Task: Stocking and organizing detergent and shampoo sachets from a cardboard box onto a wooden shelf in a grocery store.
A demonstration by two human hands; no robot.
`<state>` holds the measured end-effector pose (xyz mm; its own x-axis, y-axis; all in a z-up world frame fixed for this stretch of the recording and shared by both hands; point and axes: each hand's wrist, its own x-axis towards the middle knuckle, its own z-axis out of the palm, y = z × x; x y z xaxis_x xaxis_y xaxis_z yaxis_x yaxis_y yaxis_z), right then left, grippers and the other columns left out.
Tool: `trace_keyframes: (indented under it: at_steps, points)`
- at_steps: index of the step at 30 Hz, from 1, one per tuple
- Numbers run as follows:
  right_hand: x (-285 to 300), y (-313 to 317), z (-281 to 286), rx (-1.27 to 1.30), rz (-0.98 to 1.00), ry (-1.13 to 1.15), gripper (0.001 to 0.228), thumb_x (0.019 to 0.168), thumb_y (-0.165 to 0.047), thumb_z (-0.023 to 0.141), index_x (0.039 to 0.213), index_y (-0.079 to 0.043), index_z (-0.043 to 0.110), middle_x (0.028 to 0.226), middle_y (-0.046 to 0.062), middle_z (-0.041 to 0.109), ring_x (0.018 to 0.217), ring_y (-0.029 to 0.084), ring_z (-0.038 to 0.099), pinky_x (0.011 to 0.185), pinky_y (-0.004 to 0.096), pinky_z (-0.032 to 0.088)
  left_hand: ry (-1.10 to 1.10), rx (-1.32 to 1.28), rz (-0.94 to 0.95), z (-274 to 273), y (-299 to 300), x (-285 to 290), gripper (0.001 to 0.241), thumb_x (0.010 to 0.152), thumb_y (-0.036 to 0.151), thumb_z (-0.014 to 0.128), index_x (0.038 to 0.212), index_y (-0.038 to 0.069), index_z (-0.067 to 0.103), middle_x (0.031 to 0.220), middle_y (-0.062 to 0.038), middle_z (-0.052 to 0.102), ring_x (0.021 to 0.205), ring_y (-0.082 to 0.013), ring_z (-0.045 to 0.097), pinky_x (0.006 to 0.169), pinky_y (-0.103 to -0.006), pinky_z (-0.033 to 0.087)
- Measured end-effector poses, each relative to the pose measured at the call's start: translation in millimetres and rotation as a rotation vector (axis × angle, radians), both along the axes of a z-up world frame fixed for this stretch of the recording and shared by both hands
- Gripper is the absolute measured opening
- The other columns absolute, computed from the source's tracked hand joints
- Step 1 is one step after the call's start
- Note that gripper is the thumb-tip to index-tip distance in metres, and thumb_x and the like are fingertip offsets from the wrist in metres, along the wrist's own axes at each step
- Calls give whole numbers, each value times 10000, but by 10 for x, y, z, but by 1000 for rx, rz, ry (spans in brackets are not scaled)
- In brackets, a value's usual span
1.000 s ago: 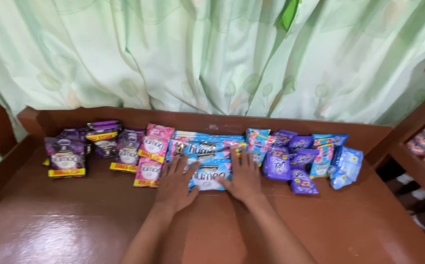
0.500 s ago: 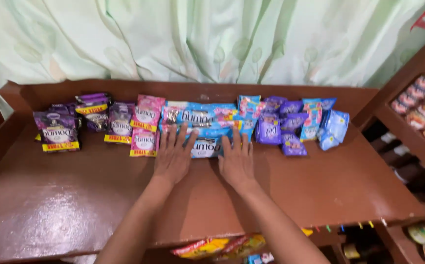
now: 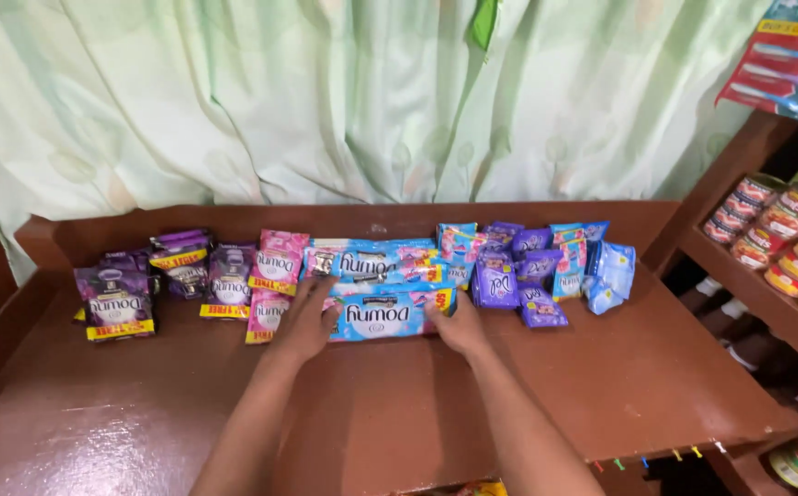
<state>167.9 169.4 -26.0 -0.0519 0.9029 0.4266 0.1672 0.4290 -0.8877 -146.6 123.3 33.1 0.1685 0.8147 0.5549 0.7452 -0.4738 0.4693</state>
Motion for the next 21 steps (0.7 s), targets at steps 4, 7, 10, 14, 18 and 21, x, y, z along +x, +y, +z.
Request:
trace_keyframes:
  at_steps: [4, 7, 10, 14, 18, 21]
  points:
    - [-43, 40, -53, -200, -349, -432, 495, 960, -468, 660, 1248, -67, 641, 1151, 216, 738, 1105, 396, 700, 941, 469, 539, -73, -120, 73, -75, 139, 76, 476, 951, 206, 656, 1409, 150, 540, 1369, -207, 505, 1225, -431, 548, 986, -506, 488]
    - [-206, 12, -33, -194, -471, -476, 463, 986, -455, 601, 1223, -57, 603, 1125, 289, 703, 1072, 492, 649, 896, 564, 511, -42, -71, 146, -118, 143, 144, 455, 956, 224, 656, 1392, 145, 548, 1327, -195, 530, 1191, -435, 571, 973, -517, 496]
    - [-317, -8, 70, -222, -534, -430, 458, 980, -420, 589, 1231, -40, 540, 1144, 328, 662, 1071, 549, 597, 884, 632, 467, 37, 0, 206, -84, 136, 226, 479, 945, 264, 662, 1390, 136, 542, 1347, -200, 514, 1180, -445, 573, 960, -539, 491]
    - [-413, -126, 155, -342, -503, -413, 513, 975, -415, 557, 1335, -66, 446, 1128, 342, 650, 1041, 591, 578, 889, 670, 415, 306, -169, 447, 212, -96, 455, 500, 965, 331, 616, 1446, 233, 523, 1519, -137, 433, 1212, -438, 531, 1005, -586, 432]
    - [-366, -105, -101, -434, -481, -457, 493, 1011, -431, 573, 1315, -60, 462, 1166, 360, 628, 1095, 593, 559, 932, 655, 420, 702, 200, 421, 145, -249, 690, 498, 924, 296, 611, 1417, 317, 544, 1571, -78, 392, 1460, -391, 369, 1133, -646, 274]
    - [-458, -489, 226, -123, -640, -640, 508, 991, -430, 664, 1245, -22, 502, 1241, 314, 591, 1155, 516, 545, 969, 605, 441, 571, -189, 131, 124, -377, 768, 597, 927, 454, 578, 1489, 298, 449, 1618, -81, 279, 1499, -401, 164, 1162, -683, 78]
